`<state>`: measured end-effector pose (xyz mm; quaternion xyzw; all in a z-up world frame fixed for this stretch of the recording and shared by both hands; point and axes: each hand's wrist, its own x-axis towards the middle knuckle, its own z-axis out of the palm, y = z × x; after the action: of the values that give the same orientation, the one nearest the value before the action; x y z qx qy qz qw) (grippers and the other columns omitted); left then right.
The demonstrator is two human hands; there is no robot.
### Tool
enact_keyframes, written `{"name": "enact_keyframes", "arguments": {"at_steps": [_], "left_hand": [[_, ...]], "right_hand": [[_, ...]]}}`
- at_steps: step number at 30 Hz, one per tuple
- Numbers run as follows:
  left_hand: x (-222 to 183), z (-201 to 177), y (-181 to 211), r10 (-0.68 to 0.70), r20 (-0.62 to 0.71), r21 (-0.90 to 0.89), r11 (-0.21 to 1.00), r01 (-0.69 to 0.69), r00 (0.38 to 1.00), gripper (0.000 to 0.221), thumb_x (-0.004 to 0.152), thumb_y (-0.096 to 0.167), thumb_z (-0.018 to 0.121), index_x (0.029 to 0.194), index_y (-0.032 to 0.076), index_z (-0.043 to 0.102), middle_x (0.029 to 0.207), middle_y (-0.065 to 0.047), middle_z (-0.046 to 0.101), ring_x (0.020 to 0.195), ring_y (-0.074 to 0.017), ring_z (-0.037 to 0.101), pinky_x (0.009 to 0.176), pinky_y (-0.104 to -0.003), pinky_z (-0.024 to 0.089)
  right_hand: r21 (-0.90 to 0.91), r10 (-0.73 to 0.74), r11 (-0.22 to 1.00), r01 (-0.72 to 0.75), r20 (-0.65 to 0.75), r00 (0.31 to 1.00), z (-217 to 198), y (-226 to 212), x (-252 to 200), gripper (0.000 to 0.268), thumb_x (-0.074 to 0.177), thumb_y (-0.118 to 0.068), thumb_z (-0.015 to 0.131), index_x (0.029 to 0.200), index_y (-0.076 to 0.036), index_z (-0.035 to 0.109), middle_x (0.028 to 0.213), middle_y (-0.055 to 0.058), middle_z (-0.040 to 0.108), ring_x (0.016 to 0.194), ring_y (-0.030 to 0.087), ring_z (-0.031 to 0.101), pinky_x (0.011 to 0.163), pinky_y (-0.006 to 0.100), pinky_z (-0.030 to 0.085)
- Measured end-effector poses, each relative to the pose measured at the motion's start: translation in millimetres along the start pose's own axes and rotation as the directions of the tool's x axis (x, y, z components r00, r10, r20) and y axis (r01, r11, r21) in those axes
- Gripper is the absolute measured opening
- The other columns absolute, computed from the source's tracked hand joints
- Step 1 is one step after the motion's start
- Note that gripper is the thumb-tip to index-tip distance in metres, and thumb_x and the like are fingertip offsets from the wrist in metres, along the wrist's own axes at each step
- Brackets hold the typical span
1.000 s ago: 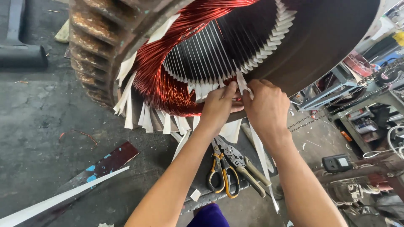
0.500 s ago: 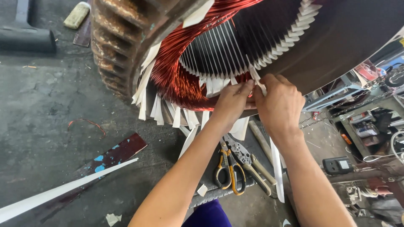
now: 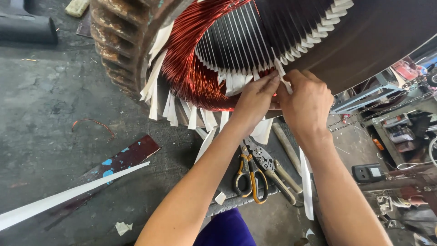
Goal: Repairing an electric motor by inserting insulation strips into the stator slots and adjusting the copper windings using a mallet and scissors.
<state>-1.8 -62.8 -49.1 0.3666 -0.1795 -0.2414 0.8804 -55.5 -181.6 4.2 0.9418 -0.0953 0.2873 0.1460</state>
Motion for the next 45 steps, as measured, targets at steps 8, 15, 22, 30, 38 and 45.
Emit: {"name": "enact_keyframes", "arguments": {"at_steps": [8, 15, 22, 30, 38, 45], "left_hand": [[-4.1, 0.8, 1.4, -0.043, 0.033, -0.016, 0.999, 0.043, 0.999, 0.053, 0.112, 0.026, 0.054, 0.158, -0.001, 0.053, 0.128, -0.034, 0.071, 0.100, -0.0406, 0.079, 0.088, -0.051, 0.069], [2.0, -9.5, -0.7, -0.057, 0.014, 0.070, 0.996, 0.056, 0.998, 0.055, 0.103, 0.033, 0.053, 0.149, 0.005, 0.061, 0.142, -0.018, 0.070, 0.104, -0.0317, 0.077, 0.086, -0.045, 0.072], [-3.3, -16.7, 9.3, -0.113, 0.016, 0.146, 0.983, 0.109, 0.994, 0.061, 0.099, 0.039, 0.049, 0.151, 0.007, 0.056, 0.158, -0.022, 0.061, 0.133, -0.0419, 0.071, 0.105, -0.052, 0.067], [13.5, -4.1, -14.5, -0.084, -0.005, -0.110, 0.991, 0.083, 0.996, 0.055, 0.105, 0.031, 0.056, 0.145, -0.006, 0.059, 0.137, -0.033, 0.067, 0.107, -0.0482, 0.075, 0.083, -0.059, 0.067], [10.5, -7.6, -6.0, -0.121, -0.045, 0.047, 0.991, 0.123, 0.992, 0.056, 0.111, 0.035, 0.052, 0.137, -0.013, 0.063, 0.113, -0.037, 0.073, 0.094, -0.0498, 0.079, 0.076, -0.060, 0.069], [7.2, -9.9, -6.2, -0.121, -0.053, 0.061, 0.990, 0.124, 0.991, 0.053, 0.112, 0.035, 0.052, 0.137, -0.010, 0.064, 0.110, -0.039, 0.073, 0.091, -0.0473, 0.080, 0.074, -0.055, 0.069]], "right_hand": [[-0.009, -0.029, 1.000, 0.029, 0.000, 1.000, 16.0, 10.1, 15.1, 0.014, 0.098, -0.030, 0.081, 0.107, -0.019, 0.084, 0.084, 0.003, 0.073, 0.079, 0.035, 0.079, 0.063, 0.051, 0.064], [0.018, -0.121, 0.992, 0.122, -0.044, 0.992, 11.8, 3.3, -4.9, 0.017, 0.111, -0.027, 0.076, 0.114, -0.011, 0.080, 0.099, 0.021, 0.070, 0.074, 0.047, 0.070, 0.061, 0.060, 0.054], [0.027, -0.155, 0.987, 0.160, -0.125, 0.980, 20.5, -0.2, -10.0, 0.013, 0.120, -0.016, 0.082, 0.111, -0.008, 0.085, 0.096, 0.021, 0.076, 0.068, 0.038, 0.071, 0.052, 0.052, 0.053], [-0.037, -0.110, 0.994, 0.106, -0.127, 0.986, 31.8, 14.0, 4.3, 0.017, 0.103, -0.028, 0.077, 0.107, -0.012, 0.079, 0.085, 0.018, 0.075, 0.076, 0.048, 0.073, 0.062, 0.060, 0.055], [0.139, -0.015, 0.990, 0.030, -0.104, 0.994, 33.8, 3.8, 0.2, 0.018, 0.108, -0.025, 0.073, 0.108, -0.007, 0.071, 0.087, 0.018, 0.071, 0.084, 0.050, 0.074, 0.067, 0.059, 0.059], [0.195, -0.055, 0.978, 0.072, -0.093, 0.994, 30.0, 2.7, 20.9, 0.021, 0.105, -0.025, 0.076, 0.103, -0.004, 0.071, 0.078, 0.020, 0.070, 0.079, 0.050, 0.074, 0.065, 0.061, 0.059]]}}
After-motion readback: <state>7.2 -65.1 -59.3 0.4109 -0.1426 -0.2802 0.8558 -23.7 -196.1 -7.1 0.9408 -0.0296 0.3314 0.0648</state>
